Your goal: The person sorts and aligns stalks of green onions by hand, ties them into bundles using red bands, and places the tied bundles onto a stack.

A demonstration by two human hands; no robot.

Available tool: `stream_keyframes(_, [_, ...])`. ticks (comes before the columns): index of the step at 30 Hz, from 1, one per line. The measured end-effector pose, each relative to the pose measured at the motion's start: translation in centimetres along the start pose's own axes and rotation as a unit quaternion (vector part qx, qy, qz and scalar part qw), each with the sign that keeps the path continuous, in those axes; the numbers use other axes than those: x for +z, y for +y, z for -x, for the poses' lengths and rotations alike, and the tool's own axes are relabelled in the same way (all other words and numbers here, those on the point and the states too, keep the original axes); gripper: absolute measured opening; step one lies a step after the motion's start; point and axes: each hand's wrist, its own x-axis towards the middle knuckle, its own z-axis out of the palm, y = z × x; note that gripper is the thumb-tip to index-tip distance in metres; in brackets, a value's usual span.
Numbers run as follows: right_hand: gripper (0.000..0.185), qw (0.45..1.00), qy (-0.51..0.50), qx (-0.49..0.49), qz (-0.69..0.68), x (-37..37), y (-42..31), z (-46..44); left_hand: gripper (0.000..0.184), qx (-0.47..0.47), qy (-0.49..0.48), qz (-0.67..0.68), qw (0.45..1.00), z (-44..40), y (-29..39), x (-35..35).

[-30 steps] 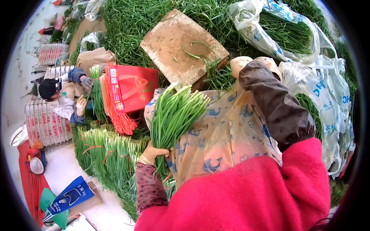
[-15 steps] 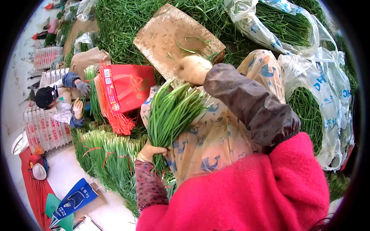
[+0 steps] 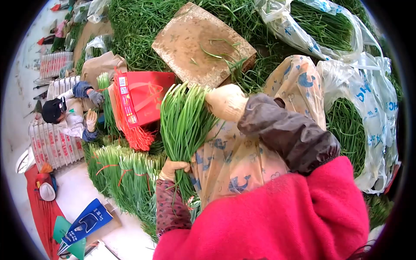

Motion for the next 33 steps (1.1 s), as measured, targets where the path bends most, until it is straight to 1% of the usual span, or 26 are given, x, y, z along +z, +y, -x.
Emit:
stream_keyframes(1, [0.024,0.999,-0.018,0.028,-0.032,2.0,1.1,-2.7,0.041,0.000,0.008,-0.002,1.000,0.1,-0.1,0.1])
stream_keyframes(3, [0.025,0.997,0.065,0.028,0.018,-5.3,-0.2,1.4,0.043,0.000,0.013,0.015,1.000,0.3,-0.4,0.0])
stream_keyframes(4, [0.027,0.989,0.142,0.036,-0.007,-5.0,2.4,0.2,0.044,0.003,0.016,0.034,0.999,0.4,-0.7,-0.1])
stream_keyframes(5, [0.028,0.985,0.162,0.059,-0.030,-7.6,2.9,1.6,0.044,0.006,0.016,0.037,0.999,0.4,-1.0,-0.4])
stream_keyframes(6, [0.029,0.976,0.202,0.086,-0.011,-8.1,4.5,1.3,0.046,0.003,0.010,0.037,0.999,0.3,-1.2,-0.9])
stream_keyframes(7, [0.032,0.979,0.169,0.110,0.026,-8.3,5.9,1.4,0.047,0.000,0.004,0.037,0.999,0.3,-1.4,-1.2])
stream_keyframes(8, [0.037,0.980,0.135,0.134,0.061,-9.3,5.7,2.6,0.047,0.001,0.003,0.039,0.999,0.2,-1.3,-1.1])
stream_keyframes(9, [0.037,0.980,0.134,0.134,0.063,-9.1,5.4,3.3,0.047,0.001,0.003,0.051,0.999,0.2,-1.2,-0.9])
stream_keyframes(11, [0.055,0.988,0.143,-0.054,0.027,-8.4,4.8,4.4,0.048,-0.004,-0.015,0.053,0.998,-0.1,-0.9,-0.9])
stream_keyframes(12, [0.069,0.991,0.090,-0.099,-0.022,-8.3,4.1,3.9,0.048,-0.007,-0.017,0.052,0.998,-0.3,-0.8,-0.9])
stream_keyframes(13, [0.070,0.983,0.094,-0.134,-0.077,-7.4,3.5,3.2,0.048,-0.004,-0.032,0.042,0.999,-0.5,-0.6,-1.0])
stream_keyframes(14, [0.071,0.976,0.122,-0.161,-0.079,-6.3,2.6,2.6,0.049,-0.001,-0.046,0.031,0.998,-0.5,-0.3,-0.9])
stream_keyframes(16, [0.064,0.987,0.068,-0.118,-0.080,-5.9,-1.3,3.2,0.048,-0.011,-0.034,0.030,0.999,-0.3,-0.1,-1.0])
stream_keyframes(17, [0.064,0.987,0.068,-0.118,-0.080,-5.9,-1.3,3.0,0.048,-0.015,-0.023,0.036,0.999,-0.3,-0.4,-1.1])
stream_keyframes(19, [0.050,0.983,0.112,-0.143,-0.012,-5.7,-0.9,2.0,0.048,-0.012,-0.034,0.045,0.998,-0.5,-1.2,-2.1])
stream_keyframes(20, [0.050,0.984,0.109,-0.143,-0.011,-5.9,-0.8,1.1,0.047,-0.005,-0.045,0.053,0.998,-0.5,-1.6,-2.5])
stream_keyframes(21, [0.040,0.994,0.091,-0.029,-0.047,-6.5,-0.7,-0.1,0.049,-0.007,-0.050,0.081,0.995,-0.5,-1.6,-2.2])
stream_keyframes(22, [0.032,0.990,0.073,0.086,-0.082,-6.9,-0.6,-1.1,0.049,-0.004,-0.049,0.083,0.995,-0.5,-1.4,-1.9])
stream_keyframes(23, [0.032,0.970,0.175,0.058,-0.156,-7.1,0.6,-0.9,0.050,0.001,-0.037,0.092,0.995,-0.4,-1.2,-1.4])
stream_keyframes(24, [0.033,0.934,0.273,0.029,-0.229,-7.5,1.9,0.1,0.051,0.006,-0.024,0.101,0.995,-0.3,-1.2,-1.2])
stream_keyframes(25, [0.034,0.931,0.280,0.031,-0.233,-8.2,2.7,0.5,0.051,0.009,-0.021,0.104,0.994,-0.3,-1.4,-1.2])
stream_keyframes(28, [0.035,0.943,0.153,-0.070,-0.287,-8.1,2.8,2.1,0.051,0.002,-0.014,0.093,0.996,-0.3,-1.3,-1.7])
stream_keyframes(30, [0.040,0.978,0.082,-0.119,-0.148,-8.1,0.9,3.8,0.051,-0.010,-0.021,0.069,0.997,-0.6,-1.1,-1.9])
stream_keyframes(31, [0.046,0.982,0.125,-0.126,-0.068,-7.3,0.0,3.9,0.050,-0.014,-0.033,0.055,0.998,-0.7,-1.0,-2.2])
stream_keyframes(32, [0.043,0.978,0.160,-0.130,-0.022,-5.9,-0.6,3.2,0.050,-0.014,-0.034,0.054,0.998,-0.8,-0.9,-1.8])
stream_keyframes(33, [0.040,0.982,0.145,-0.124,-0.004,-5.5,-1.5,3.1,0.050,-0.007,-0.023,0.060,0.998,-0.7,-0.6,-1.1])
